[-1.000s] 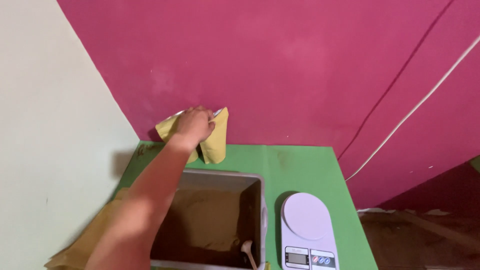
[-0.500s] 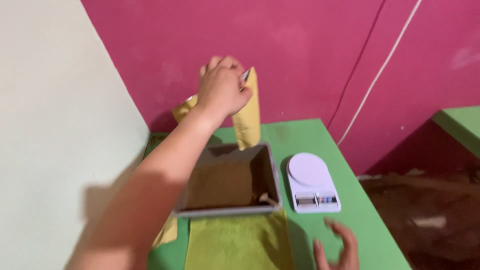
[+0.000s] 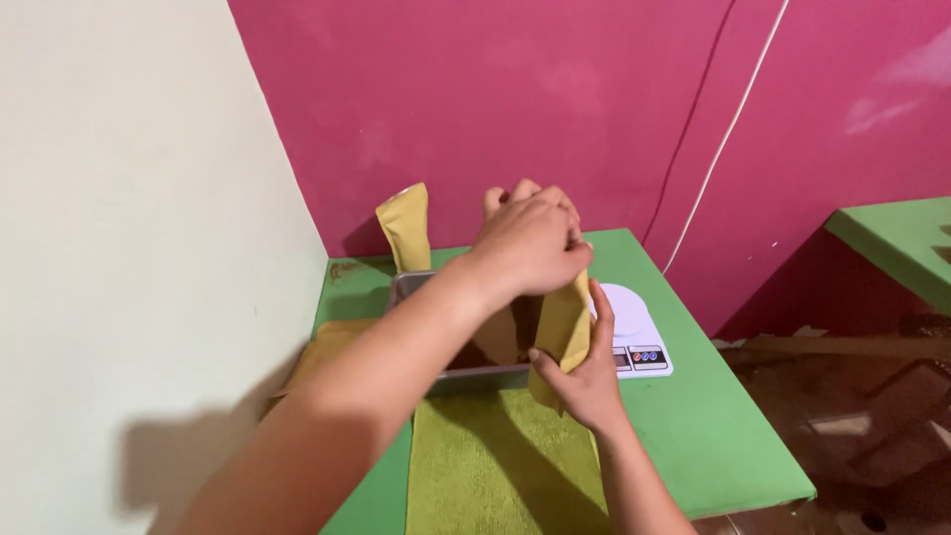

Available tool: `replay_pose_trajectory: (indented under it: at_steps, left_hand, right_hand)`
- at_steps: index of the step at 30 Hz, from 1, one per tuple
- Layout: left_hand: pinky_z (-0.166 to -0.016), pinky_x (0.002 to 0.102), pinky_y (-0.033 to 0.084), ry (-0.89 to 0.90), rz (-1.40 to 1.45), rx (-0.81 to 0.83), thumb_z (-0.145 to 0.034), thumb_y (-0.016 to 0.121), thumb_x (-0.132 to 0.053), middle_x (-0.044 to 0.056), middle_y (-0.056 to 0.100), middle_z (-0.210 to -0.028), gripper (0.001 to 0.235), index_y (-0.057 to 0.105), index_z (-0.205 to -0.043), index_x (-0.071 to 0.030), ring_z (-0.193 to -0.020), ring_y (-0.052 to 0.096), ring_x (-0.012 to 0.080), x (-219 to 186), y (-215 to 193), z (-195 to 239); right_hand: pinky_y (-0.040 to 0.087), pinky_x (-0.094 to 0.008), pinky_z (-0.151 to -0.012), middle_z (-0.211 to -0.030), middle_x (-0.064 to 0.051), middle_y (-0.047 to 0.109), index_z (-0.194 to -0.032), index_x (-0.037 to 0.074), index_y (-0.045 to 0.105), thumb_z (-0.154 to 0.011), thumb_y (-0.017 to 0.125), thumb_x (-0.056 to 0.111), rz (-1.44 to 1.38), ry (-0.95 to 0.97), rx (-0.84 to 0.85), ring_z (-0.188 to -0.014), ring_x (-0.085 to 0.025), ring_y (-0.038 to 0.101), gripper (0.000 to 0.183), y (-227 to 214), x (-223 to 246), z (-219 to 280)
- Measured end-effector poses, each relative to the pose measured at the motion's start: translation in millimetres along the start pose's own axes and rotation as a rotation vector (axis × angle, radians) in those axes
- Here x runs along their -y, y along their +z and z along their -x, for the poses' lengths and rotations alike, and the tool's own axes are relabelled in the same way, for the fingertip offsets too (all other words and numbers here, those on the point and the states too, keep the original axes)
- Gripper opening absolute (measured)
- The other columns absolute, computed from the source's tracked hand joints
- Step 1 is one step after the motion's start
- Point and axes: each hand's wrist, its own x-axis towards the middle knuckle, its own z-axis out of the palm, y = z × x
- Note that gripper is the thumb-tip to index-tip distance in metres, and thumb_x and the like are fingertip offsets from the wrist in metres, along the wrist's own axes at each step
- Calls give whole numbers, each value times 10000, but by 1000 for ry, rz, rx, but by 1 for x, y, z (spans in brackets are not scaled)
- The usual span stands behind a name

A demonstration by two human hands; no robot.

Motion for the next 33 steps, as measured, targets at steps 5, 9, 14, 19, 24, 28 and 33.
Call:
replay_pose_trajectory:
  at_steps: [5, 9, 14, 19, 24, 28, 33]
  left_hand:
    - [-1138, 628, 204, 145, -32, -19, -887, 611, -318, 50, 560, -1364, 244, 757, -1044, -201, -1380, 353, 331, 34, -2, 22]
    - [-1151, 602, 212, 237, -123, -42, -882, 713, -285, 27, 548, -1347, 116, 763, -984, -266, -1387, 336, 323, 51, 4, 22]
    - [-1128, 528, 218, 138, -119, 88, -915, 680, -367, -26, 534, -1252, 118, 770, -960, -305, -1314, 348, 278, 59, 6, 19]
    - [-1059, 415, 256, -19, -16, 306, -969, 635, -376, -70, 507, -1218, 159, 758, -1043, -307, -1252, 356, 202, 43, -10, 19]
    - [-1187, 515, 235, -57, 118, 278, -1002, 580, -340, 3, 503, -1333, 202, 714, -1124, -253, -1348, 360, 245, 30, -29, 5]
    - [-1100, 530, 300, 76, 85, 109, -973, 590, -359, 26, 523, -1286, 227, 723, -1133, -268, -1281, 398, 303, 26, -11, -17]
    - [-945, 504, 382, 312, 1, -68, -919, 660, -320, 22, 558, -1145, 112, 740, -955, -251, -1193, 443, 300, -4, -1, -14]
  right_hand:
    - [481, -589, -1062, -1493, -239, 488, -1645, 182, 127, -714, 856, 180, 34, 159, 65, -1315, -414, 545, 1182, -21, -20, -6]
    - [567, -597, -925, -1401, -268, 583, -1639, 185, 149, -745, 820, 169, -88, 186, 238, -1214, -428, 629, 1117, -38, -44, -11]
    - [616, -469, -820, -1341, -159, 637, -1617, 187, 243, -727, 812, 138, -230, 273, 336, -1092, -292, 670, 1056, -45, -52, -3]
    - [607, -518, -902, -1417, -233, 564, -1605, 106, 180, -762, 846, 268, -539, 271, 529, -1165, -387, 679, 1087, -68, -72, 1]
    - [520, -683, -1027, -1488, -254, 446, -1544, 23, 292, -952, 872, 324, -1062, 201, 730, -1285, -429, 553, 881, -58, -91, 25]
    - [694, -477, -769, -1275, -224, 516, -1466, 111, 427, -803, 892, 379, -1216, 338, 115, -1083, -364, 616, 854, -27, -74, 23]
    - [457, -510, -1136, -1459, -406, 439, -1533, -9, 373, -796, 685, 654, -1162, 471, -167, -1361, -529, 473, 1040, -16, -6, 10]
